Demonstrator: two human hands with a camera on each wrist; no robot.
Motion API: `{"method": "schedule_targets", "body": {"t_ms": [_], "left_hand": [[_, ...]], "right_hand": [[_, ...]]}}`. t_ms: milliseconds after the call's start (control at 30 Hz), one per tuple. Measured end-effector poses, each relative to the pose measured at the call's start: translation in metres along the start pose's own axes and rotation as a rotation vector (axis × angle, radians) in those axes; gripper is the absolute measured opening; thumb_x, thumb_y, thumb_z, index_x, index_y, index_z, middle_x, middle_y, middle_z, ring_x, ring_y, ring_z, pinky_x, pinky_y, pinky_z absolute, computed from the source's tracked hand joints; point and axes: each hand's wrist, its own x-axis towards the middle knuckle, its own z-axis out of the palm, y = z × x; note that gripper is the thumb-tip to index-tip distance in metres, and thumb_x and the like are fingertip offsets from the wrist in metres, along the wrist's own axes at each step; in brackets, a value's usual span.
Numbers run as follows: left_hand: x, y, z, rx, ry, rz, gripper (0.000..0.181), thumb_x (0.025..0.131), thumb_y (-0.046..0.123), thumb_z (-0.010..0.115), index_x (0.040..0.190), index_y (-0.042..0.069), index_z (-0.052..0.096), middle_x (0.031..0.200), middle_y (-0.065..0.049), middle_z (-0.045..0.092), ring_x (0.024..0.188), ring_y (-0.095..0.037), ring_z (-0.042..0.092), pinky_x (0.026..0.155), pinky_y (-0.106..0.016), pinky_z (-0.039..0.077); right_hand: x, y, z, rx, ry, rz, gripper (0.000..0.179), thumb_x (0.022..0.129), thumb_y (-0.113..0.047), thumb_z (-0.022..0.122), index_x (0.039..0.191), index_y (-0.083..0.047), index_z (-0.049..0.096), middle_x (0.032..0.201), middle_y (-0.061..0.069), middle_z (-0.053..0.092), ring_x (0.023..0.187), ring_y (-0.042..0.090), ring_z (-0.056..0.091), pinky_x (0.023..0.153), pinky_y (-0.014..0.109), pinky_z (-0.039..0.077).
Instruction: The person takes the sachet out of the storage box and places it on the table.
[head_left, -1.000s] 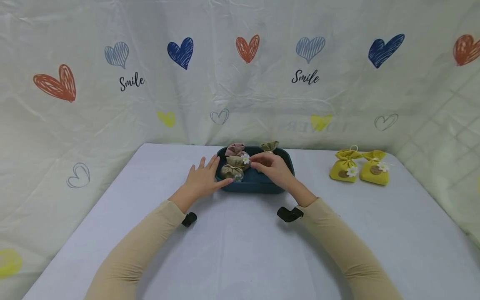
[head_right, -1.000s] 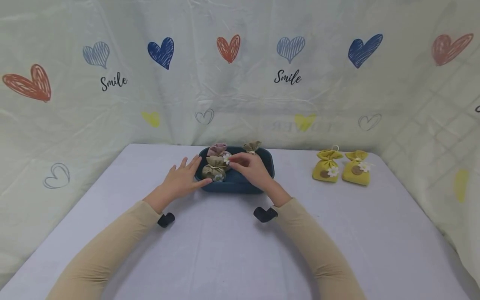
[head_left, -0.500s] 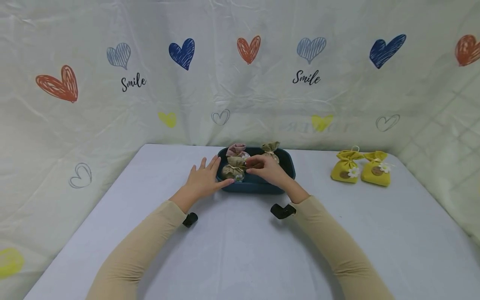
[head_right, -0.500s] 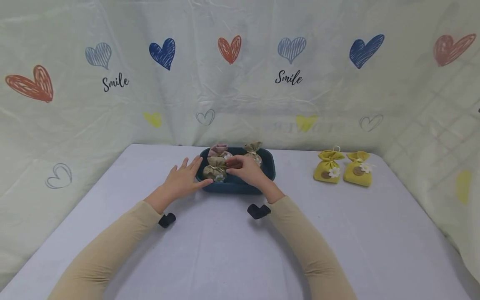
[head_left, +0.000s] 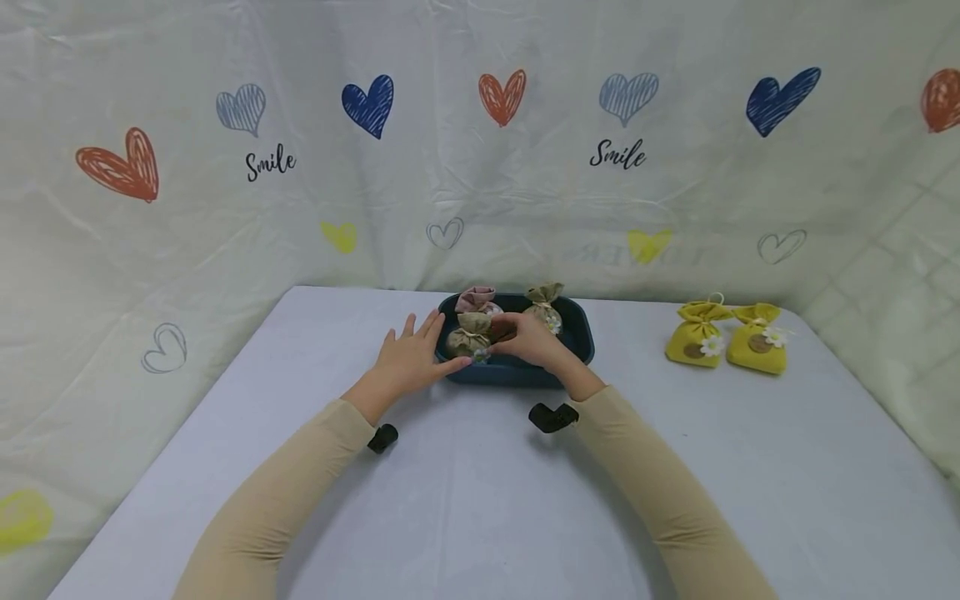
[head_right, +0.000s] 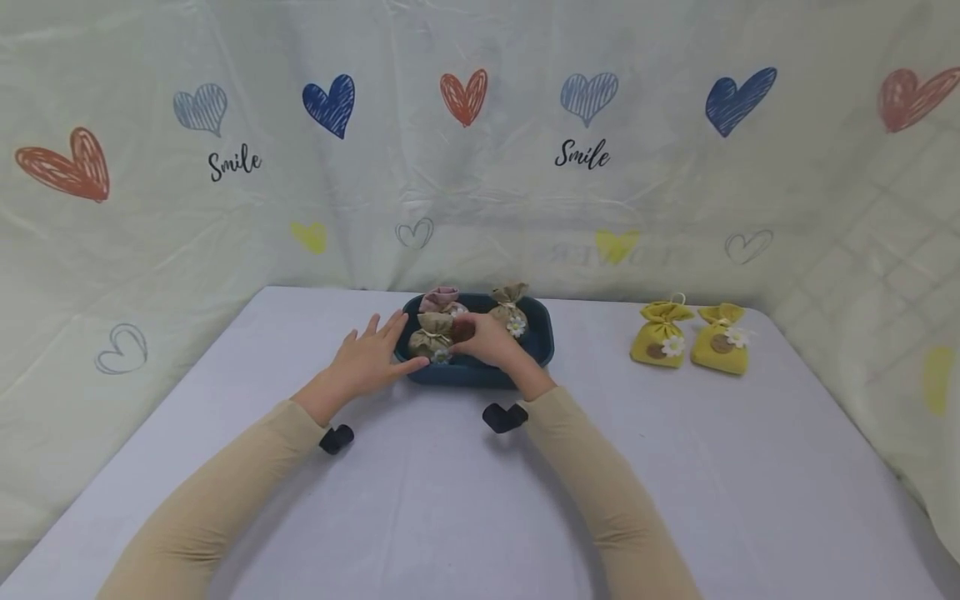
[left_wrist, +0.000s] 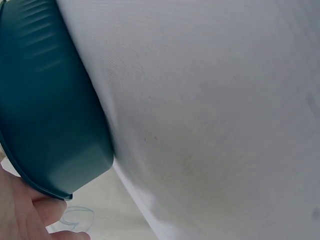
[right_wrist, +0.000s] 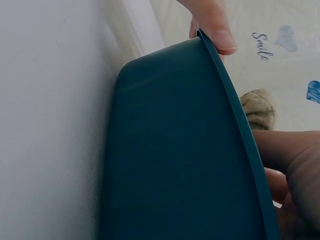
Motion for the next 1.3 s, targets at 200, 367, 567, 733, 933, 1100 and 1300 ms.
{"method": "schedule_targets", "body": {"t_ms": [200, 367, 567, 733, 933, 1100, 1300], "left_hand": [[0.001, -0.001, 0.002, 0.013, 0.004, 0.007, 0.102, 0.095, 0.079, 0.042, 0.166, 0.012, 0.013, 0.171, -0.007, 0.012, 0.155, -0.041, 0.012, 0.117, -0.067, 0.018], [0.001, -0.001, 0.003, 0.013, 0.004, 0.004, 0.102, 0.095, 0.079, 0.041, 0.166, 0.012, 0.013, 0.171, -0.007, 0.012, 0.155, -0.041, 0.012, 0.117, -0.067, 0.018], [0.001, -0.001, 0.003, 0.017, 0.014, 0.004, 0.102, 0.095, 0.079, 0.042, 0.166, 0.012, 0.015, 0.171, -0.007, 0.013, 0.154, -0.041, 0.013, 0.117, -0.067, 0.019], [0.001, -0.001, 0.003, 0.015, 0.014, 0.006, 0.102, 0.095, 0.079, 0.042, 0.166, 0.011, 0.015, 0.171, -0.007, 0.014, 0.154, -0.042, 0.012, 0.117, -0.067, 0.019], [0.000, 0.000, 0.001, 0.007, 0.014, 0.008, 0.102, 0.095, 0.079, 0.041, 0.166, 0.011, 0.015, 0.171, -0.007, 0.014, 0.154, -0.041, 0.013, 0.117, -0.067, 0.018], [0.000, 0.000, 0.000, 0.015, 0.010, 0.009, 0.102, 0.095, 0.079, 0.040, 0.166, 0.010, 0.015, 0.171, -0.008, 0.013, 0.154, -0.041, 0.012, 0.117, -0.067, 0.019], [-0.001, 0.000, -0.001, 0.016, 0.003, 0.009, 0.102, 0.095, 0.079, 0.041, 0.166, 0.010, 0.014, 0.171, -0.007, 0.013, 0.154, -0.042, 0.012, 0.117, -0.067, 0.019]], "right_hand": [[0.005, 0.001, 0.003, -0.025, -0.023, 0.081, 0.053, 0.093, -0.009, 0.077, 0.139, 0.007, 0.058, 0.128, 0.024, 0.065, 0.120, 0.037, 0.062, 0.099, 0.046, 0.051], [0.008, 0.000, 0.005, -0.033, -0.046, 0.111, 0.055, 0.092, -0.012, 0.078, 0.140, 0.005, 0.057, 0.132, 0.024, 0.063, 0.123, 0.037, 0.060, 0.099, 0.047, 0.051], [0.011, -0.002, 0.008, -0.058, -0.050, 0.091, 0.038, 0.091, -0.010, 0.080, 0.123, 0.003, 0.065, 0.128, 0.024, 0.066, 0.121, 0.037, 0.062, 0.098, 0.047, 0.052], [0.013, -0.002, 0.010, -0.103, -0.059, 0.095, 0.044, 0.091, -0.012, 0.080, 0.129, 0.004, 0.063, 0.128, 0.024, 0.066, 0.121, 0.037, 0.062, 0.099, 0.047, 0.051], [0.016, -0.002, 0.011, -0.169, -0.053, 0.109, 0.037, 0.092, -0.020, 0.081, 0.117, 0.003, 0.067, 0.116, 0.019, 0.070, 0.105, 0.031, 0.065, 0.091, 0.044, 0.053], [0.016, -0.004, 0.011, -0.222, -0.059, 0.121, 0.045, 0.095, -0.029, 0.077, 0.125, 0.004, 0.068, 0.119, 0.017, 0.070, 0.107, 0.030, 0.066, 0.093, 0.044, 0.053], [0.016, -0.005, 0.011, -0.223, -0.057, 0.125, 0.045, 0.096, -0.033, 0.075, 0.123, 0.003, 0.070, 0.114, 0.015, 0.072, 0.104, 0.028, 0.067, 0.091, 0.042, 0.054]]}}
